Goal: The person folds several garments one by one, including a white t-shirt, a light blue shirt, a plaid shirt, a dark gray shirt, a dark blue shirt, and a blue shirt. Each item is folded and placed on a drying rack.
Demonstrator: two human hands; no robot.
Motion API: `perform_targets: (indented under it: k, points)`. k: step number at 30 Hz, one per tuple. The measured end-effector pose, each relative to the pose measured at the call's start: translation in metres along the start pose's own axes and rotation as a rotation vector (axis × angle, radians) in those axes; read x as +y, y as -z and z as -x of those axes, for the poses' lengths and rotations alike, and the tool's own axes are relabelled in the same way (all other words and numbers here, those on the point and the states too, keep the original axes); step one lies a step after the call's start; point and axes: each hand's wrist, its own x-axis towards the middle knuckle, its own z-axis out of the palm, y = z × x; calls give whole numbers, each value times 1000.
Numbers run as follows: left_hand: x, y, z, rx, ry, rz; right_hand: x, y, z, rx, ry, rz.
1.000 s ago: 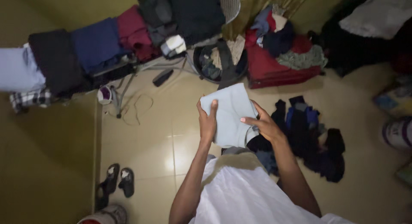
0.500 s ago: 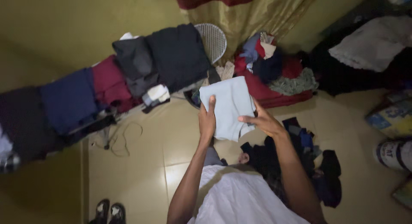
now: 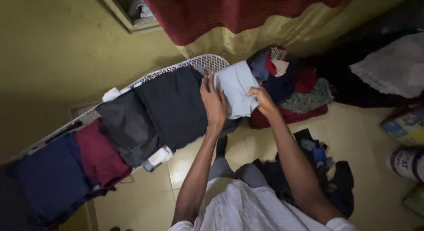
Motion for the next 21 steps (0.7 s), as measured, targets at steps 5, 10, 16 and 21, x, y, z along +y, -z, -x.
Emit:
perform_targets:
  k: [5,10,16,21]
  points:
    - [-54,-45,-53,-173,-277,-517,43,11,-120,58,-150,57]
    - [-95,-83,-67,-206,-269,-772,73,14,-169,106,-303,70]
    - [-97,-82,-70,-335,-223,-898,70,29,-172,8,-452,22]
    - [-90,-69,-71,-422,-231,-920,76,6,-160,77,309,767]
